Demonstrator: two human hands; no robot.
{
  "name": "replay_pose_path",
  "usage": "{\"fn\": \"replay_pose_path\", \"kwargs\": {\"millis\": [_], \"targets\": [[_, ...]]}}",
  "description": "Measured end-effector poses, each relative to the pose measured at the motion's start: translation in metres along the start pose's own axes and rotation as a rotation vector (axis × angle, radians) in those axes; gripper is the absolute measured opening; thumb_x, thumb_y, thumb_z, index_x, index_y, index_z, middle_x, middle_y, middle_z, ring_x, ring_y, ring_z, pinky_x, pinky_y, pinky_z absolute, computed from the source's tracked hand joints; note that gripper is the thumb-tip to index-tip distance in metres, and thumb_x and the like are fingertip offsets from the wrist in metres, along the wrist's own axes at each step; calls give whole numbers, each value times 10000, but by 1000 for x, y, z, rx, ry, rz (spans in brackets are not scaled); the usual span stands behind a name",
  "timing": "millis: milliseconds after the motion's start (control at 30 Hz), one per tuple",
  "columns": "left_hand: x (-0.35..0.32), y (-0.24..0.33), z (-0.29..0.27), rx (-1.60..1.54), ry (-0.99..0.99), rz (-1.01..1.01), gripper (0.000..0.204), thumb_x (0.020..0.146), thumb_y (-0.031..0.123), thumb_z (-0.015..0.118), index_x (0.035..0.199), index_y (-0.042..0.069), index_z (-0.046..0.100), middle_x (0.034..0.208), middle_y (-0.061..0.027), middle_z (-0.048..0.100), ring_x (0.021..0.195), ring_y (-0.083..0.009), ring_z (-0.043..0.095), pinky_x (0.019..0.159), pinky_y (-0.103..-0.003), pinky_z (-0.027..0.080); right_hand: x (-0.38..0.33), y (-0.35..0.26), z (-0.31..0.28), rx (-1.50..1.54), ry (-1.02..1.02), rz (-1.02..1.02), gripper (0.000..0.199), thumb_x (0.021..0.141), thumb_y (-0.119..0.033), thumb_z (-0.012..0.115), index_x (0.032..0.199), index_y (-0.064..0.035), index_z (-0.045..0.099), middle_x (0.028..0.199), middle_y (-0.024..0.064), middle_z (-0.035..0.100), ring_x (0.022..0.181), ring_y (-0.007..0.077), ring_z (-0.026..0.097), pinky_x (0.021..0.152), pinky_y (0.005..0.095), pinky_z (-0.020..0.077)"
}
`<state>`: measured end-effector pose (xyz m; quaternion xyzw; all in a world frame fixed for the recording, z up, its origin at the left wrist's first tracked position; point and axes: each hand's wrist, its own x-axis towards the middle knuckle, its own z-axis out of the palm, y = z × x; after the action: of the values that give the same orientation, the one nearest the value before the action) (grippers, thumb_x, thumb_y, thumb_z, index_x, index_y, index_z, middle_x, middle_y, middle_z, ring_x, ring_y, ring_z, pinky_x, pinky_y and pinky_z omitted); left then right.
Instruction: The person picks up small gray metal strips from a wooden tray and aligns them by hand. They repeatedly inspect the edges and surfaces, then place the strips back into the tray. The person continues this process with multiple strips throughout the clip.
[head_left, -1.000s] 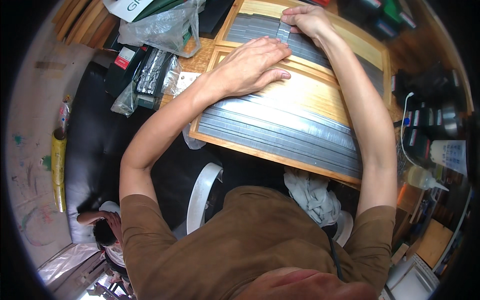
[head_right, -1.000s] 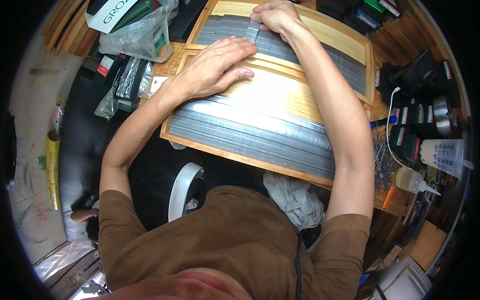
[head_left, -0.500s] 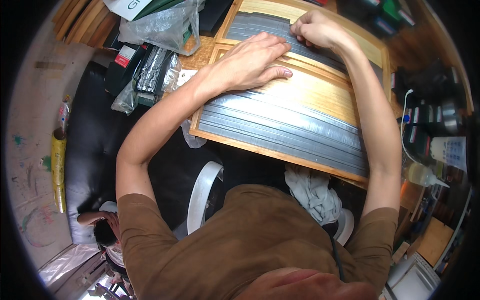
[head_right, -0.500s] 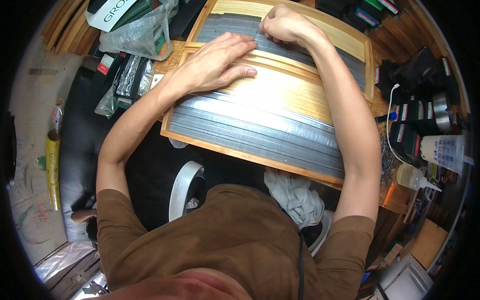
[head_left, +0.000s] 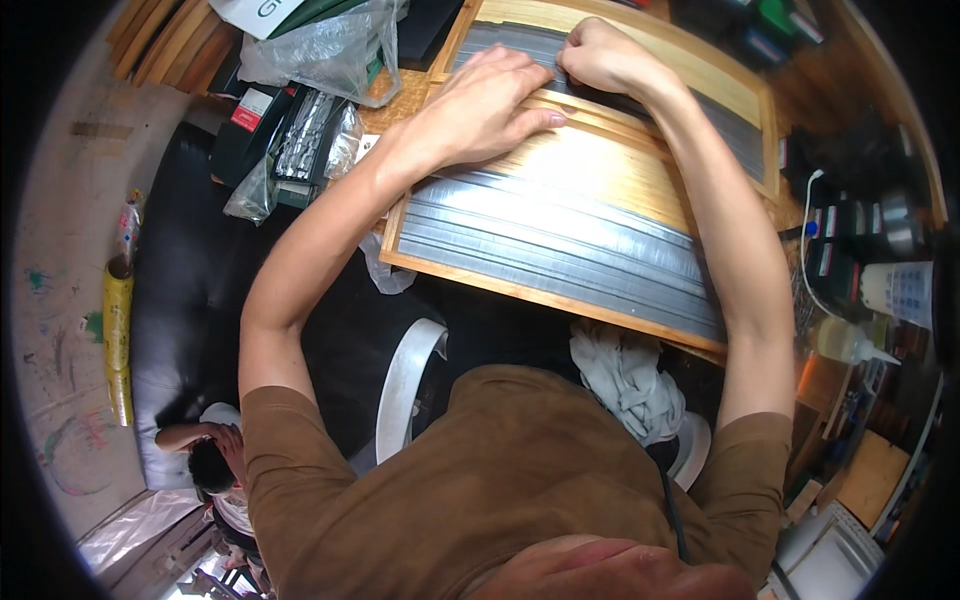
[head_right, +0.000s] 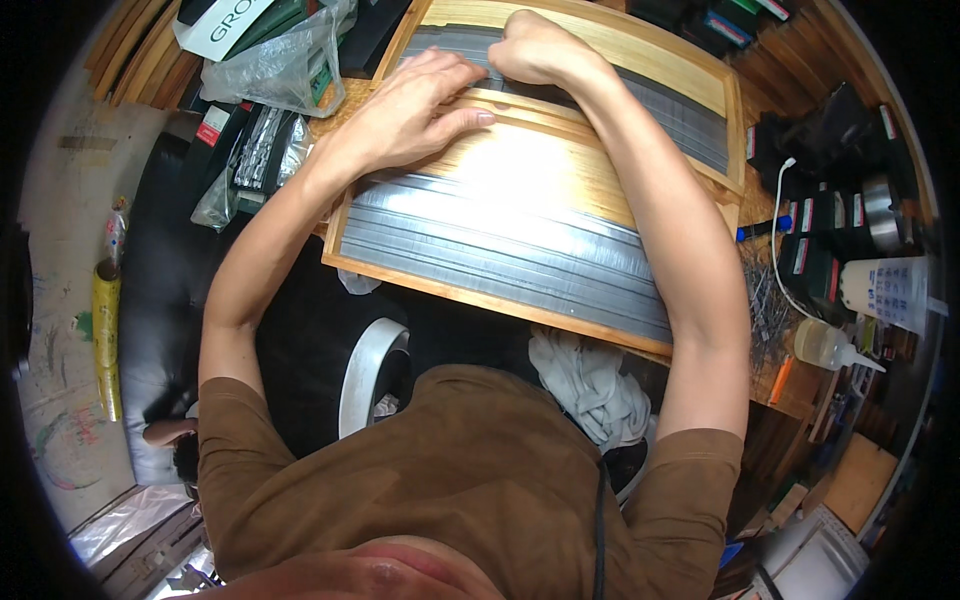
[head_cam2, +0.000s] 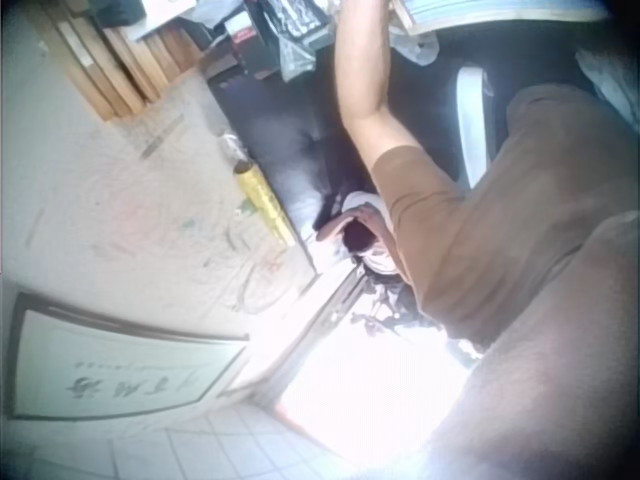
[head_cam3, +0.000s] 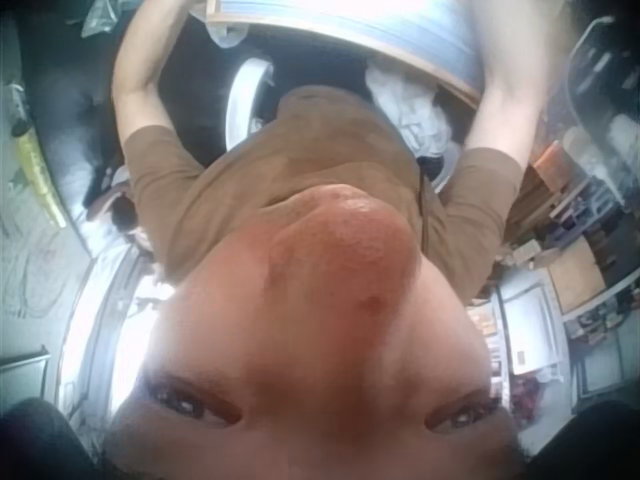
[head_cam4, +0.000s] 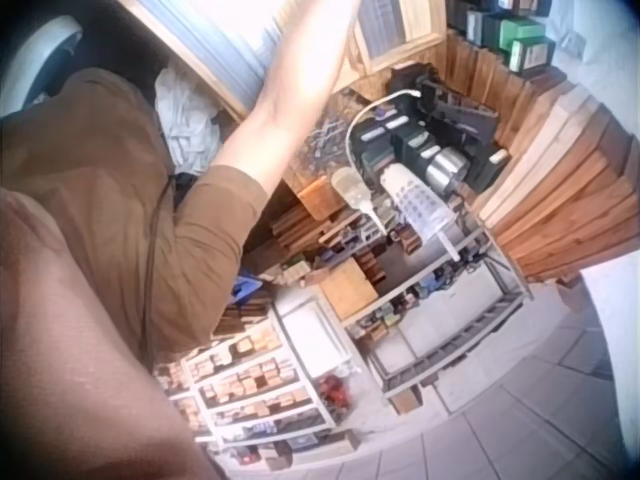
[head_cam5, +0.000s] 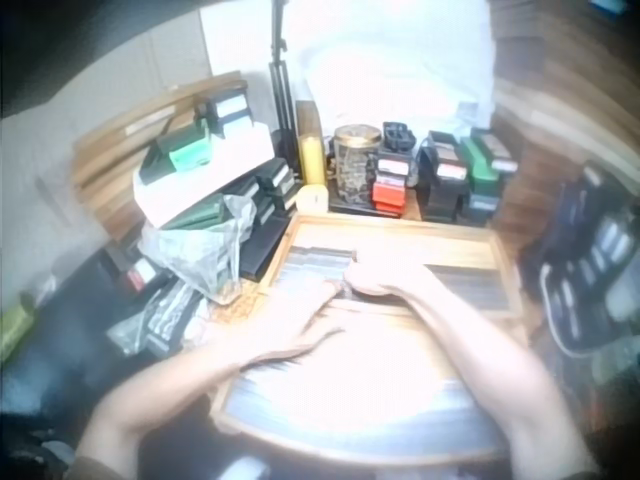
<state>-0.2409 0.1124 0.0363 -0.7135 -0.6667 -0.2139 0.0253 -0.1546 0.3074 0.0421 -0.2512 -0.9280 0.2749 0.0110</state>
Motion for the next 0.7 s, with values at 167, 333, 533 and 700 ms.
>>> {"fn": "replay_pose_path", "kwargs": {"millis": [167, 333, 533, 700], "targets": [[-27, 16, -26, 89, 124, -74, 473, 959, 348, 676, 1274, -3, 645, 1347, -225, 612, 1351, -368, 514, 1173, -469, 350, -19, -28, -3, -56, 57, 54, 402, 816, -164, 595, 1093, 107, 702, 1043, 321, 709, 1009, 387, 714, 922, 424, 529], [-68, 75, -45, 63, 258, -51, 389, 894, 241, 759, 1194, 6, 681, 1315, -198, 645, 1332, -361, 543, 1177, -550, 323, -15, -39, -1, -3, 0, 44, 408, 832, -166, 617, 1141, 87, 705, 1125, 316, 696, 1082, 361, 704, 976, 418, 521], [-94, 159, 2, -281, 294, 177, 337, 820, 215, 815, 1081, 27, 715, 1217, -159, 677, 1227, -363, 613, 1098, -575, 427, -29, -32, 13, 150, 210, -338, 325, 1000, -178, 528, 1228, -21, 698, 1016, 144, 736, 871, 221, 696, 834, 383, 550], [-127, 188, 45, -411, 453, 178, 330, 783, 74, 811, 1096, 40, 713, 1222, -162, 688, 1178, -353, 638, 1065, -544, 442, -177, -32, -87, 240, 581, -418, 293, 1012, -201, 554, 1243, -34, 620, 1078, 141, 683, 891, 189, 658, 798, 369, 546]]}}
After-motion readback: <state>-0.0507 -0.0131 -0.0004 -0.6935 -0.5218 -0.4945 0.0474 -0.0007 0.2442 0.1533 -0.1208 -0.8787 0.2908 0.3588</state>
